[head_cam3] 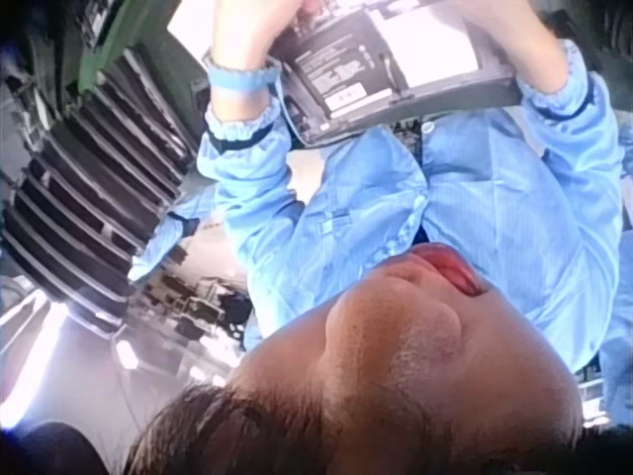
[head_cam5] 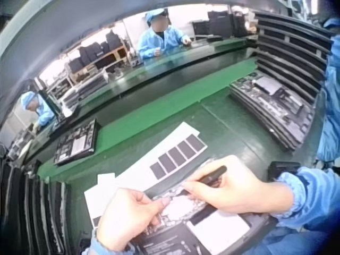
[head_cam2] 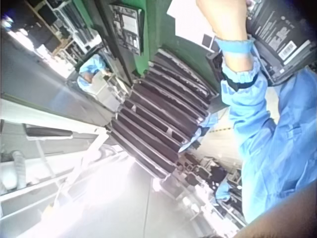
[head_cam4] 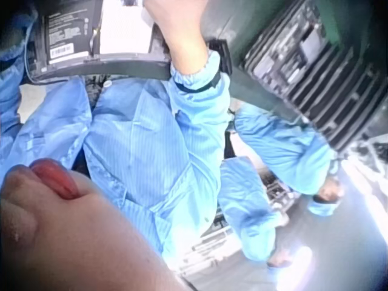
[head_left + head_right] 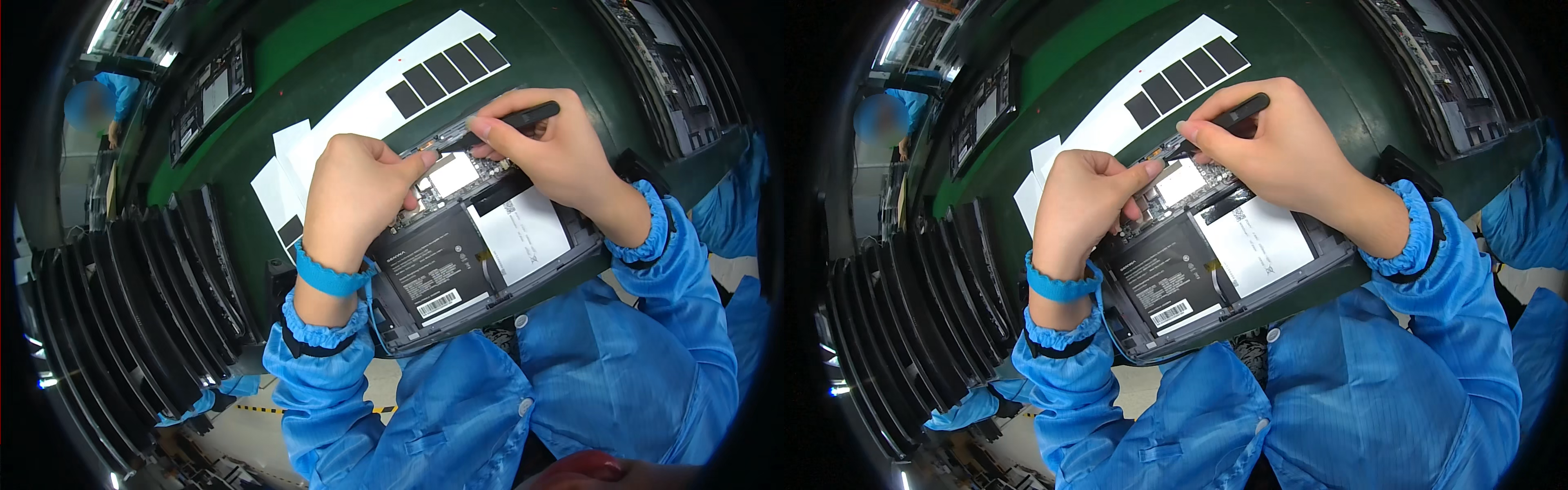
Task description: The recorder is assembling components into laptop or tablet chassis at a factory workbench, using a marker and tweezers.
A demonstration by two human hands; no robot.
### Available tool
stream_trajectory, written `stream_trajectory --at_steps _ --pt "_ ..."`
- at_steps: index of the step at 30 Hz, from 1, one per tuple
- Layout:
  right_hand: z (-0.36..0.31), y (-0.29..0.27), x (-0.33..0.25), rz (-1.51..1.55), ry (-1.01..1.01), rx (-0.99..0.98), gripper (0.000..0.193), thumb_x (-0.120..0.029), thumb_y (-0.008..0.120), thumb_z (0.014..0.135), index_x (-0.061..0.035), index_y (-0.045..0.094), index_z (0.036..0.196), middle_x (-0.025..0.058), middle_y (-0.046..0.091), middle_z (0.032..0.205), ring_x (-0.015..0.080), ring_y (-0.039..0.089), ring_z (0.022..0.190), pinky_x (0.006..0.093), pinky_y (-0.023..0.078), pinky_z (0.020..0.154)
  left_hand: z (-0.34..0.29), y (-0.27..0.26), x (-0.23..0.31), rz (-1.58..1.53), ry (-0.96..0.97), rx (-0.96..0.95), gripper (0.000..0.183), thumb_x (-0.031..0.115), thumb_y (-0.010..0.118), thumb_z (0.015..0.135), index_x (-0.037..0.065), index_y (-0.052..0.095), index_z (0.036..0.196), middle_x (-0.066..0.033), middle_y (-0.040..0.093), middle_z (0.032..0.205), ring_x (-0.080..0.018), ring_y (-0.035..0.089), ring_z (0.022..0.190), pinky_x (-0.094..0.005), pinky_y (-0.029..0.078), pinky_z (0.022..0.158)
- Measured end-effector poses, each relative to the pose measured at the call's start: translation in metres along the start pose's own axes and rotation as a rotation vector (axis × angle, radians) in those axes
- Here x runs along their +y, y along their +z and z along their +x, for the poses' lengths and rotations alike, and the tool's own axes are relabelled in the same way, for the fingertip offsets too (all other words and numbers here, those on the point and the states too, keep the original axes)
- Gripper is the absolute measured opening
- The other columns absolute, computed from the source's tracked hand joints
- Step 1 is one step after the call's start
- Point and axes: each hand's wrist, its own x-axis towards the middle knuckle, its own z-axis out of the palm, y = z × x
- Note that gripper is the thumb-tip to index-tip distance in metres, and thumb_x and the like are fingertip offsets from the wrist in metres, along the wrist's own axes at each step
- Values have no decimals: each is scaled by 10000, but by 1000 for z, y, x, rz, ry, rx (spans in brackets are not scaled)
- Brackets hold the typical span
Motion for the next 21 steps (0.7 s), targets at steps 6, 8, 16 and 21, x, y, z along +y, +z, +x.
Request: stream_trajectory --at_steps 6,8,16,21 --pt "4 -1 1 162 -138 200 270 -202 595 962 50 653 1036 152 693 932 222 705 863 273 568 751 -3 1 2 80 -27 -1 404 298 737 825 -39 650 621 -74 577 477 -110 488 371 -248 353 366" --pt "8 -2 0 217 -129 189 258 -186 622 943 57 660 1021 148 693 915 214 706 850 270 569 750 -6 1 0 121 -36 -27 402 304 663 886 -43 658 682 -74 607 540 -105 535 455 -249 390 427" --pt "11 -10 -2 351 12 139 319 -232 661 920 75 648 1006 163 682 914 235 707 843 281 581 770 -114 -43 -73 142 103 476 224 164 557 946 -27 642 1026 -104 679 877 -158 610 784 -291 474 734" --pt "0 -10 -38 60 19 -18 267 -207 652 921 43 660 1015 125 686 890 192 703 838 243 567 708 -127 -5 -149 522 249 476 574 175 629 889 -10 433 1396 -225 399 1463 -395 386 1350 -410 356 1082"
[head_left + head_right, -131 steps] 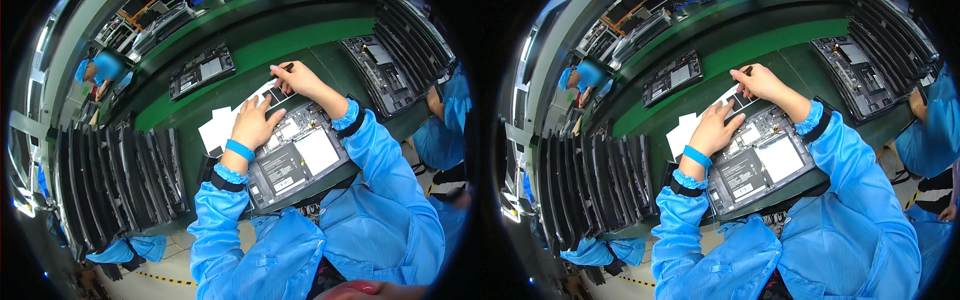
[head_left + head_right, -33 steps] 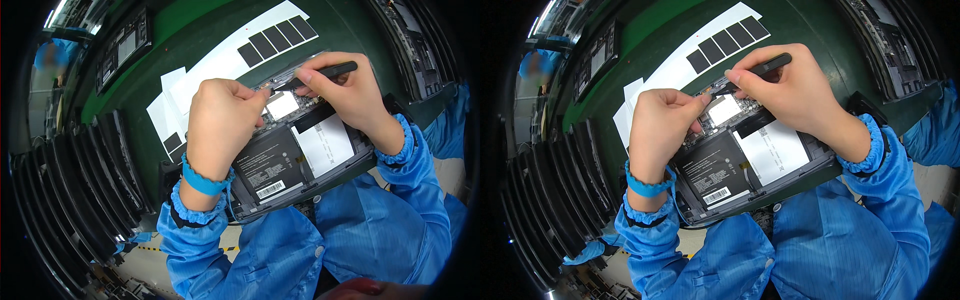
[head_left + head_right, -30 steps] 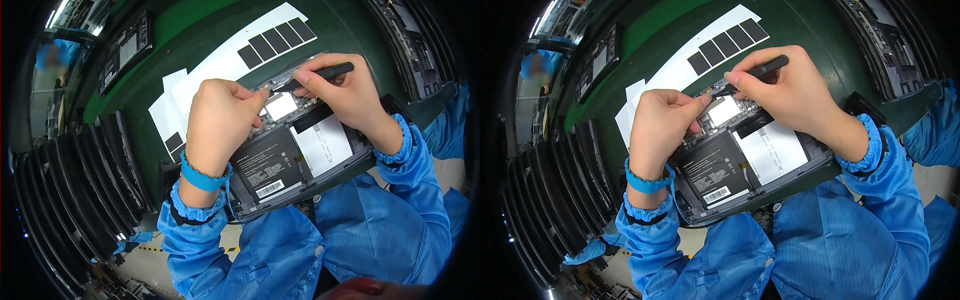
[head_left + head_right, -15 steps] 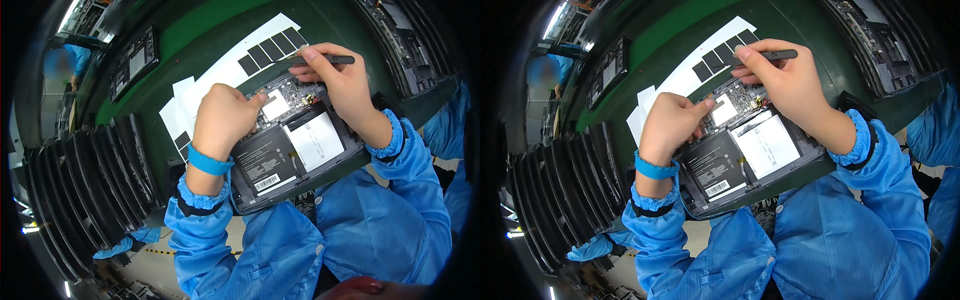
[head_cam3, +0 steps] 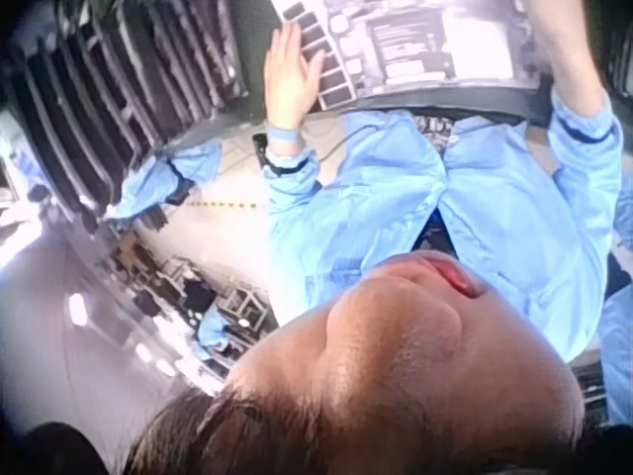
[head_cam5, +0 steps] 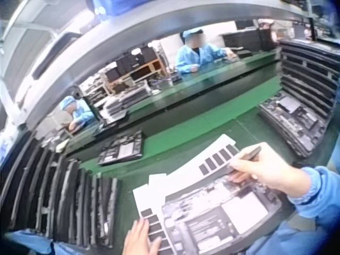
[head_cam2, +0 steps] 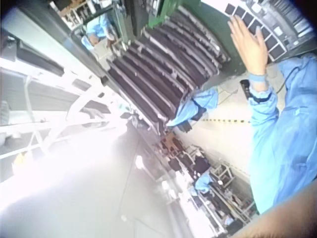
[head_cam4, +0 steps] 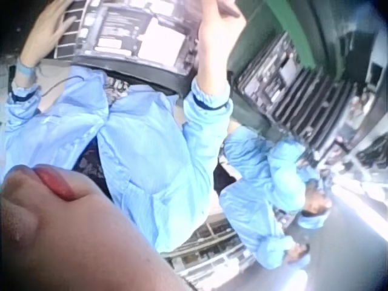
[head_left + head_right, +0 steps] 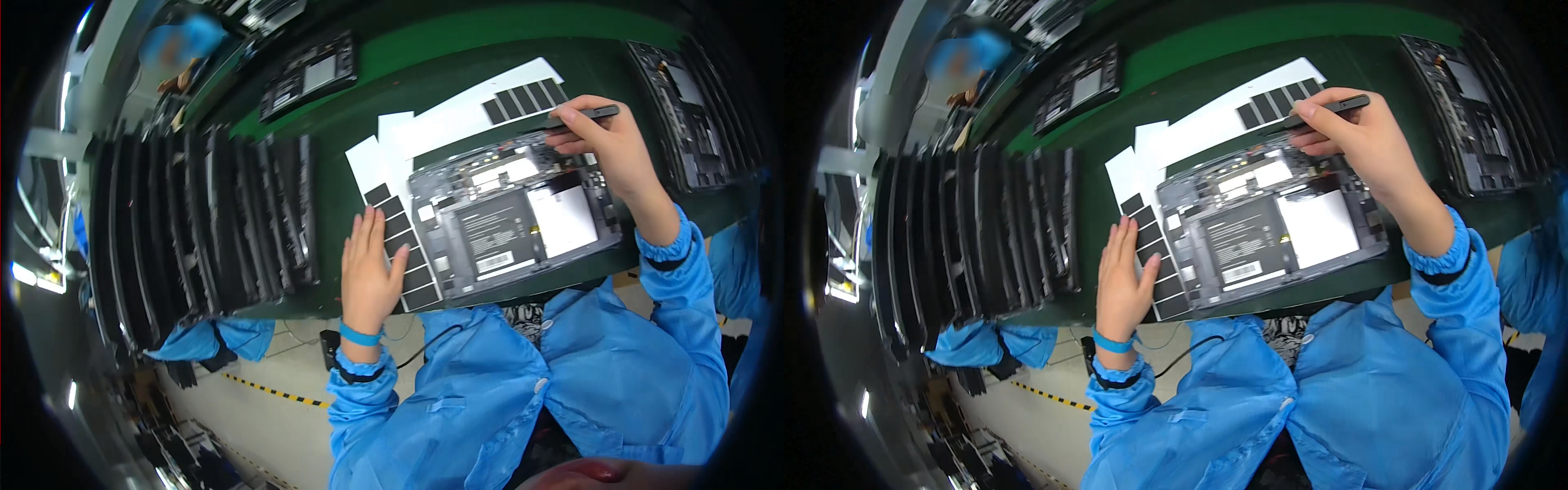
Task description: The recorder is assembling components into laptop or tablet chassis at a factory workbench, using a marker and tweezers.
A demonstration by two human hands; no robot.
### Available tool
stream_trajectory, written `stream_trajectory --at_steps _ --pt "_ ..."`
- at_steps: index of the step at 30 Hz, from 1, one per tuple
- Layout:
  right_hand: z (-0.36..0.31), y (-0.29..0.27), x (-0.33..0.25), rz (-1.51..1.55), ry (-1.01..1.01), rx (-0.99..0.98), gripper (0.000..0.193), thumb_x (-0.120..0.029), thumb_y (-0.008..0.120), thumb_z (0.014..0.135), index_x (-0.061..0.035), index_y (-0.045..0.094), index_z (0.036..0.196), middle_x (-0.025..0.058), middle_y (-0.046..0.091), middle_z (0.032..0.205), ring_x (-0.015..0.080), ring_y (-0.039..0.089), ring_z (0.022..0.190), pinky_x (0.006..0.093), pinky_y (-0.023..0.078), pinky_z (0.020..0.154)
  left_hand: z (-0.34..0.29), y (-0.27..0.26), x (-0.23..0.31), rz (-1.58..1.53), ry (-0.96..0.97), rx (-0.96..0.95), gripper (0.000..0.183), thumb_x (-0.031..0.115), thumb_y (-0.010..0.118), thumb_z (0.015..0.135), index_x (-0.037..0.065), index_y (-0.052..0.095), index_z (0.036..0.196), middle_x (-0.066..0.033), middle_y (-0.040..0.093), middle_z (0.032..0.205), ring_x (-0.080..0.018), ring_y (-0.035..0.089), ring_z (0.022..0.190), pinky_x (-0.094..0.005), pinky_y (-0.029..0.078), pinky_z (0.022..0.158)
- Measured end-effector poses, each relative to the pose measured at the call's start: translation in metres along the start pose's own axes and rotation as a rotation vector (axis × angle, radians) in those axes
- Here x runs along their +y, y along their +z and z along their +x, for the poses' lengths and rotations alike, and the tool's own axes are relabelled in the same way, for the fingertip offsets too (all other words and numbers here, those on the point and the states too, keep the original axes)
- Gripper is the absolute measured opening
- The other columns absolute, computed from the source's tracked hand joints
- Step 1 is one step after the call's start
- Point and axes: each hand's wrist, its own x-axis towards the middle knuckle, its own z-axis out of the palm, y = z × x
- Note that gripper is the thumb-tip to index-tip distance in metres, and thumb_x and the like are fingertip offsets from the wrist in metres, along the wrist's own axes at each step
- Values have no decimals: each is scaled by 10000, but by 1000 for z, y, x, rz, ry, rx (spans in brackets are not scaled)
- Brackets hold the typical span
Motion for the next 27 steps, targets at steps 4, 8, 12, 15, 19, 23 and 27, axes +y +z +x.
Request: stream_trajectory --at_steps 4,8,12,15,19,23,27 --pt "6 67 -22 -198 -197 -190 277 -241 670 890 27 695 957 89 696 795 140 683 736 260 530 643 8 -10 3 -95 -78 98 457 220 648 880 -23 546 1254 -200 541 1276 -390 507 1178 -420 420 986" --pt "45 148 4 -363 -248 -377 261 -195 673 868 47 699 960 128 705 810 152 664 718 275 521 649 28 17 -13 -19 6 229 543 329 660 864 -6 536 1272 -168 528 1296 -343 474 1222 -440 393 996" --pt "58 179 35 -527 -341 -349 260 -210 675 841 34 722 916 180 708 817 244 679 704 332 537 693 25 23 -19 -34 -18 223 609 365 651 865 -14 510 1321 -172 504 1352 -346 456 1254 -439 378 1026" --pt "54 181 29 -614 -303 -308 267 -234 680 836 23 732 890 175 709 791 251 686 725 331 535 699 25 21 -18 -10 -25 225 617 372 642 871 -17 501 1329 -168 499 1359 -340 449 1262 -435 370 1035" --pt "54 185 35 -556 -328 -286 266 -232 670 842 22 731 890 165 711 781 239 682 697 327 532 672 26 23 -20 3 -26 224 616 378 632 877 -9 496 1336 -154 492 1369 -326 439 1274 -432 362 1043" --pt "55 183 36 -488 -223 -232 271 -247 662 806 8 734 860 179 705 782 301 692 721 364 540 697 26 24 -19 14 -38 207 618 385 625 879 -8 496 1337 -143 485 1380 -319 435 1279 -428 360 1046" --pt "53 185 39 -541 -287 -248 262 -243 668 792 3 736 852 173 707 781 295 693 720 359 541 699 25 24 -19 6 -36 206 620 385 623 880 -8 492 1341 -148 479 1384 -325 427 1285 -431 355 1052"
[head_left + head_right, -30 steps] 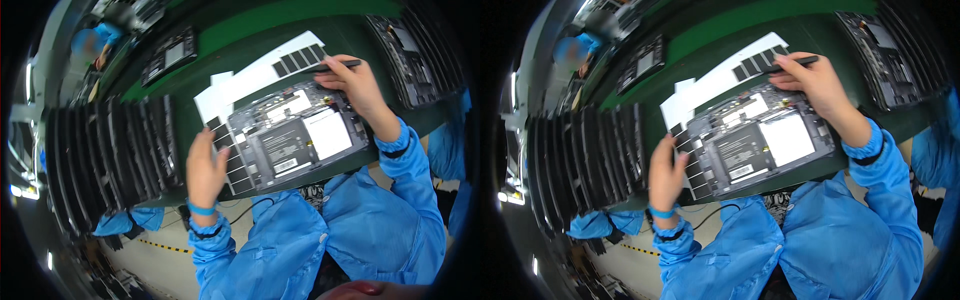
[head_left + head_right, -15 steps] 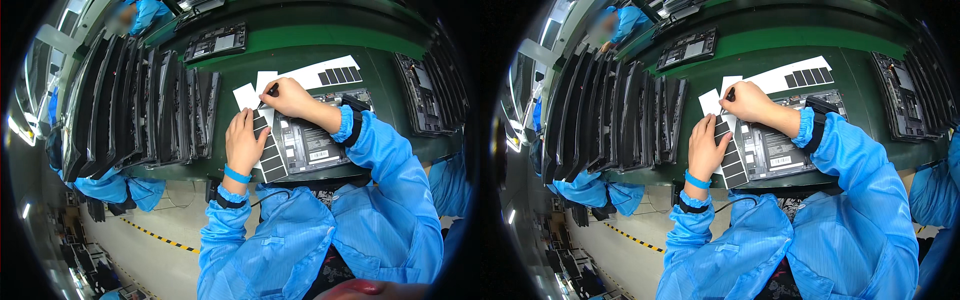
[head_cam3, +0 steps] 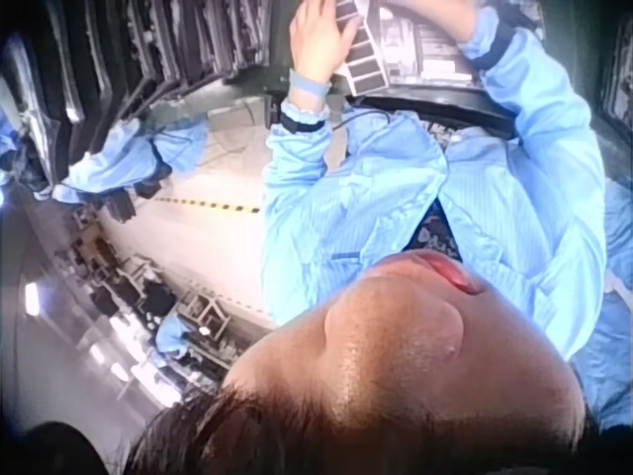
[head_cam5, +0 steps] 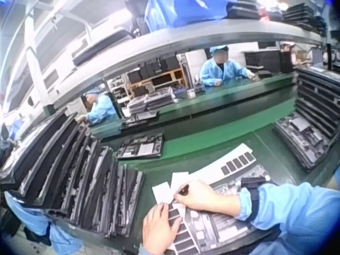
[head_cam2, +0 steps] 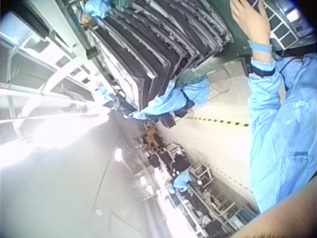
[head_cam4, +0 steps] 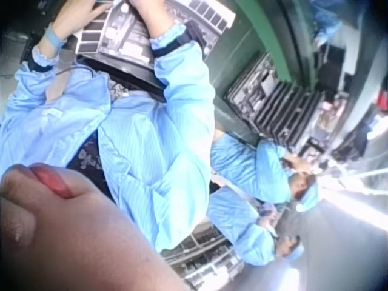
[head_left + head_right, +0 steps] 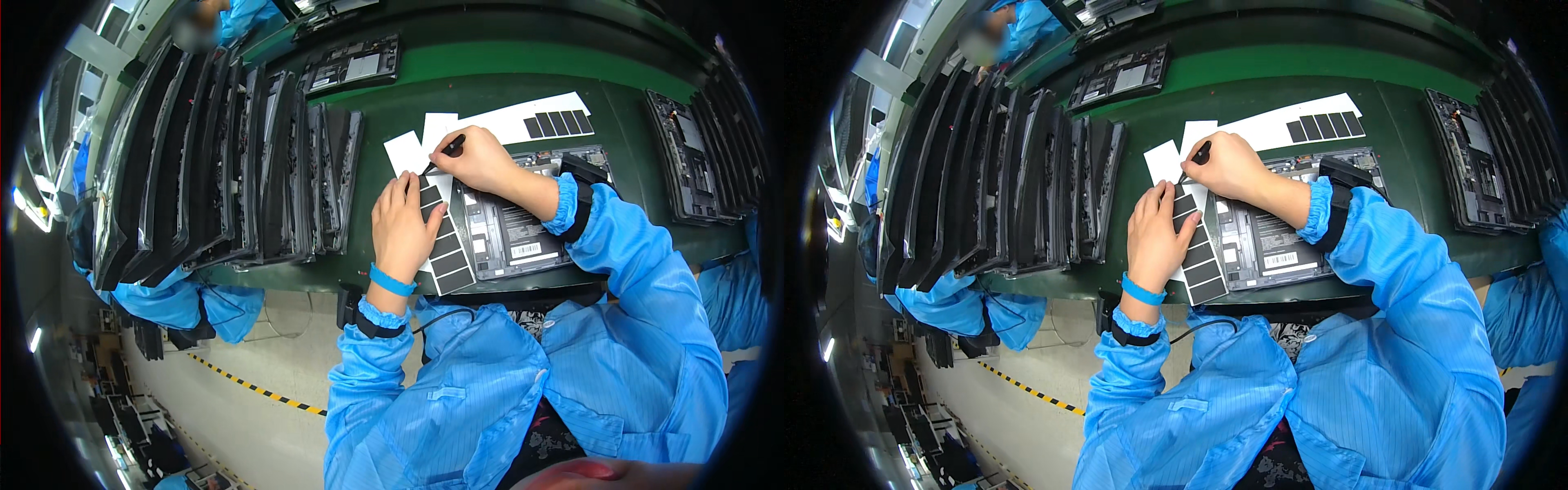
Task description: The recorder is assembling components into laptop or tablet chassis at a factory workbench, using a marker and tweezers.
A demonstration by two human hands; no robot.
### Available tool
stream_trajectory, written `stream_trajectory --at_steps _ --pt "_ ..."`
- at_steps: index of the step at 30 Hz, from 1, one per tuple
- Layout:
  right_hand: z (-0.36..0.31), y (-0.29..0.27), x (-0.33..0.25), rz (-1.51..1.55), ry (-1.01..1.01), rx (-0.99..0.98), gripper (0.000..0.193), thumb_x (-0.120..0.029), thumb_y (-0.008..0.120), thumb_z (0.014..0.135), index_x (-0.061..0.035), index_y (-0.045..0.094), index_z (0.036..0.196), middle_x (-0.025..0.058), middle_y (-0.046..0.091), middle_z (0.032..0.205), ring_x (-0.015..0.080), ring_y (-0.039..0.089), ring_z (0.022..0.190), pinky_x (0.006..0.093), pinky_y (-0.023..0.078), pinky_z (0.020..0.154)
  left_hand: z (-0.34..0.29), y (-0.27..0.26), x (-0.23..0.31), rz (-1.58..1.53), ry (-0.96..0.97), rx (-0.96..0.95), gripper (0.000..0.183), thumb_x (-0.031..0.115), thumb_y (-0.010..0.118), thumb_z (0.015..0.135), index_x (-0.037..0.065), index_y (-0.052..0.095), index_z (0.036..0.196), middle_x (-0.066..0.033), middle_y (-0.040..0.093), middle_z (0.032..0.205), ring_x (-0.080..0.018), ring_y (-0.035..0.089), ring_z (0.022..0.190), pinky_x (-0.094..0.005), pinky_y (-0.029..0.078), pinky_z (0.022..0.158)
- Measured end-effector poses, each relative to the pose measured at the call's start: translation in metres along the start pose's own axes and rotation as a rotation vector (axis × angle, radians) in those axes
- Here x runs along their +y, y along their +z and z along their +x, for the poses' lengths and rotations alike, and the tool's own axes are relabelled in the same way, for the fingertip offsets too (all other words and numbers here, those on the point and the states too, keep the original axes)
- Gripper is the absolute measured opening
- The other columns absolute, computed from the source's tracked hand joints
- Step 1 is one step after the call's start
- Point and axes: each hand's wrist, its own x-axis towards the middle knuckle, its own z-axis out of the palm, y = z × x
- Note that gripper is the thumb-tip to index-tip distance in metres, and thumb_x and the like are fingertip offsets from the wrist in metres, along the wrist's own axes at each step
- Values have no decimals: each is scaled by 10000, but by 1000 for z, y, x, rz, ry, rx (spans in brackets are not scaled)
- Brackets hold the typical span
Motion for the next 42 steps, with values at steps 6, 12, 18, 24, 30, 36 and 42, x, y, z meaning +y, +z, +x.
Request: stream_trajectory --at_steps 6,12,18,24,30,36,42 --pt "-3 -2 0 101 -41 -13 239 -221 685 787 -8 745 880 166 713 794 250 698 732 326 539 695 0 2 2 18 13 -2 617 374 598 901 -18 468 1360 -167 460 1399 -352 407 1297 -441 338 1068" --pt "-9 -27 4 597 -58 46 199 -128 690 851 54 724 925 113 723 841 141 669 783 261 525 712 2 1 -2 33 14 -62 646 389 602 891 -24 454 1365 -168 448 1421 -362 394 1319 -456 333 1075" --pt "-63 -112 16 481 248 98 271 -226 678 901 8 690 1036 106 708 926 175 698 853 260 552 723 12 -36 41 -276 210 -7 435 215 663 854 -29 545 1194 -227 509 1313 -396 495 1201 -455 416 994" --pt "-84 -111 31 602 306 -79 254 -182 667 916 34 678 1048 125 703 929 192 705 858 258 562 713 2 -23 81 -373 541 -214 502 192 722 796 15 569 1241 -148 561 1305 -333 528 1211 -416 433 1001" --pt "-76 -113 33 612 349 -72 269 -165 662 915 55 661 1069 144 693 970 216 708 875 271 577 744 2 -18 83 -399 491 -264 491 175 727 787 23 586 1233 -112 560 1324 -320 515 1226 -419 419 1007" --pt "-75 -113 36 617 402 -15 273 -157 658 918 62 653 1080 152 692 971 220 704 895 290 584 786 4 -17 83 -406 475 -301 495 186 726 792 29 581 1238 -106 559 1320 -323 512 1221 -427 411 1005" --pt "-74 -113 37 600 384 -26 268 -150 656 919 64 650 1081 153 694 968 219 706 886 290 581 792 9 -18 91 -398 409 -325 548 219 738 785 34 554 1267 -187 437 1403 -379 451 1221 -449 387 1010"
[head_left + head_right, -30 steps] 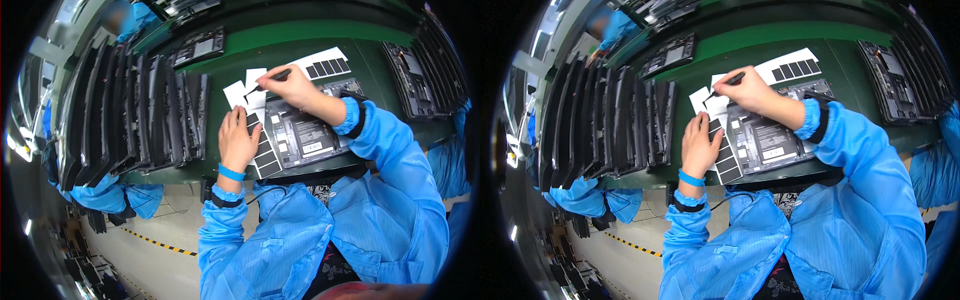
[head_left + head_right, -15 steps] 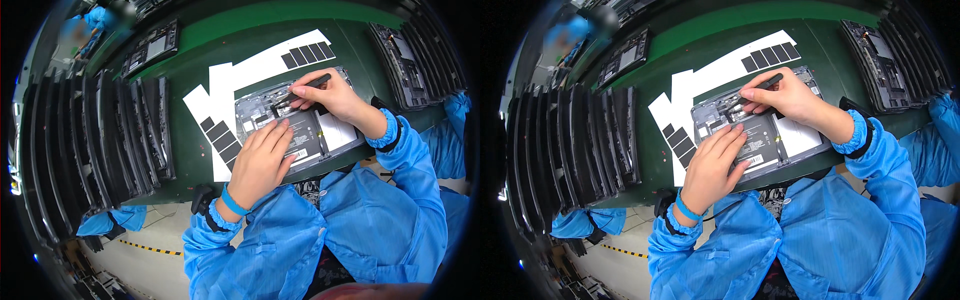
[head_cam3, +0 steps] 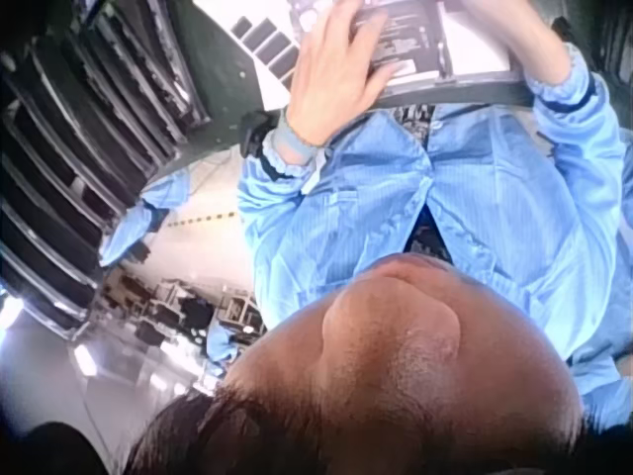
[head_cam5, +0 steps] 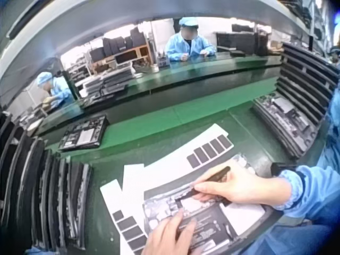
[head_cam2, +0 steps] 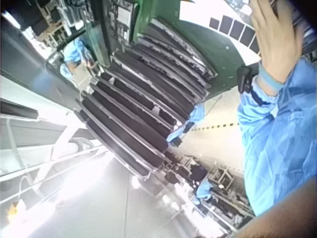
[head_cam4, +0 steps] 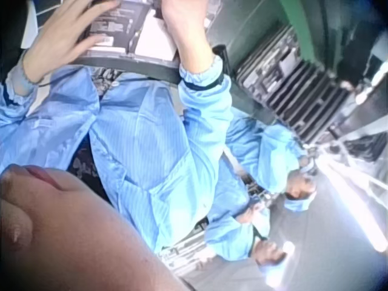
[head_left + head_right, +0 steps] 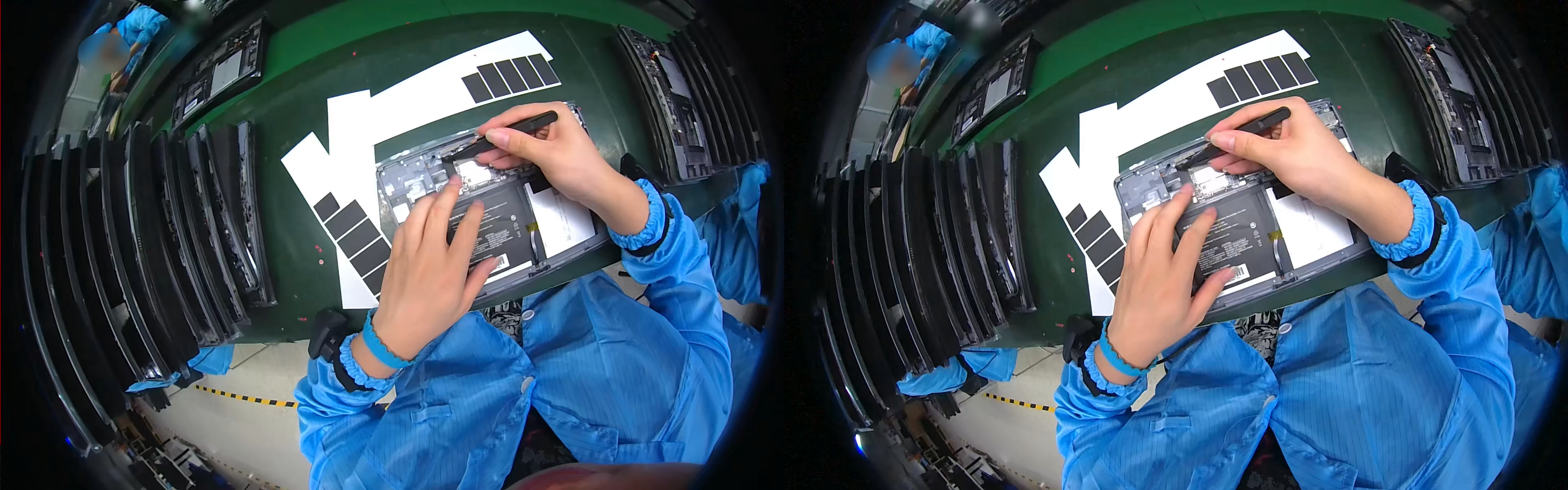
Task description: The recorder is assembling components into laptop or tablet chassis at a factory workbench, using a marker and tweezers.
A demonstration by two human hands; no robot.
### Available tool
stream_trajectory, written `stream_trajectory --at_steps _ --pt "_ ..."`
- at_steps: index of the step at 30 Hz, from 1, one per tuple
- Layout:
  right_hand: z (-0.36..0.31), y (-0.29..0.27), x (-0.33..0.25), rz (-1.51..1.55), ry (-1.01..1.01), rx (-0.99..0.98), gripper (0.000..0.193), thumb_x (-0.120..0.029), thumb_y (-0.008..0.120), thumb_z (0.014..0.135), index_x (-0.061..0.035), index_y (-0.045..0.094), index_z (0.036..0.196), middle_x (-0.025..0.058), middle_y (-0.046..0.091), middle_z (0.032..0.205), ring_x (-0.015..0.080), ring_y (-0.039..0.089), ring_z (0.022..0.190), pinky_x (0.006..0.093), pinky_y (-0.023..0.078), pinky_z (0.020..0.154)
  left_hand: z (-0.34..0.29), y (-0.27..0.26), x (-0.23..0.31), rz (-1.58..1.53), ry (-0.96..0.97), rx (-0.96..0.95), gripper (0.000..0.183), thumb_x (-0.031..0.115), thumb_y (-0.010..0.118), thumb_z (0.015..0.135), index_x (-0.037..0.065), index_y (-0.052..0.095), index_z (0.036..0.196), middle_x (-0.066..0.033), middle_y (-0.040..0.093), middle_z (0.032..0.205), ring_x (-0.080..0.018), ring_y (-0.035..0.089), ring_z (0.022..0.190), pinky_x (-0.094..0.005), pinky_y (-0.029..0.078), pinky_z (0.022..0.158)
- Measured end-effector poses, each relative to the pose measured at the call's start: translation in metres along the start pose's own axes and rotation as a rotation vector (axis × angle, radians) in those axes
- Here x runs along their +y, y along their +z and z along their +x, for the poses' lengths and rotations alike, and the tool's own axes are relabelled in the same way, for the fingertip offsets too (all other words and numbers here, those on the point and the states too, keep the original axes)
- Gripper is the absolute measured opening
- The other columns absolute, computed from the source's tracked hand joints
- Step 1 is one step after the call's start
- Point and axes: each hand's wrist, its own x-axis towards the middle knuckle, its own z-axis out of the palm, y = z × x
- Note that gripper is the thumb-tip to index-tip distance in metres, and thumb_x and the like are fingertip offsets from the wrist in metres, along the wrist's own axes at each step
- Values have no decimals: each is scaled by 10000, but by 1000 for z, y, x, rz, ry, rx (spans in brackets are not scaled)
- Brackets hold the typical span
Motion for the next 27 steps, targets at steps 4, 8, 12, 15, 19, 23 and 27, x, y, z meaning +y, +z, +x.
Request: stream_trajectory --at_steps 4,8,12,15,19,23,27 --pt "0 -1 0 3 3 -5 270 -149 654 921 64 649 1086 151 693 966 218 704 887 292 581 795 7 7 2 81 -33 20 644 316 750 763 40 526 1299 -232 379 1438 -402 401 1240 -470 363 1000" --pt "-1 -3 6 9 -40 -14 268 -156 649 926 48 650 1101 136 689 1007 214 698 911 292 579 807 11 10 6 162 -49 43 713 406 742 751 45 514 1322 -240 376 1445 -395 411 1226 -470 362 965" --pt "-4 6 6 90 -131 57 268 -165 645 932 34 651 1111 118 679 1062 206 689 935 290 578 807 20 9 8 219 -78 87 721 409 734 754 50 506 1336 -247 390 1433 -388 413 1219 -468 361 958" --pt "-4 3 2 122 -148 67 275 -178 644 935 29 650 1115 104 669 1103 201 682 955 282 574 801 11 -9 4 230 -42 89 638 323 737 765 42 530 1299 -231 431 1409 -382 449 1210 -464 386 959" --pt "-2 24 -18 23 -195 -13 262 -203 664 917 27 685 1042 90 704 945 146 680 842 259 553 729 -25 -35 -13 117 -156 422 335 81 704 789 -5 622 1102 -184 587 1237 -350 577 1099 -408 462 926" --pt "36 80 -16 -325 -375 -61 266 -241 689 844 19 724 889 139 706 770 194 682 701 304 529 662 -36 -26 -50 194 -374 499 348 139 669 861 -30 591 1156 -197 581 1234 -362 548 1135 -401 439 965" --pt "69 118 0 -665 -470 -63 266 -232 689 829 23 723 894 201 697 777 297 686 691 345 536 677 -41 -7 -71 401 -450 368 601 301 711 840 -50 520 1289 -205 517 1345 -368 477 1243 -427 381 1039"
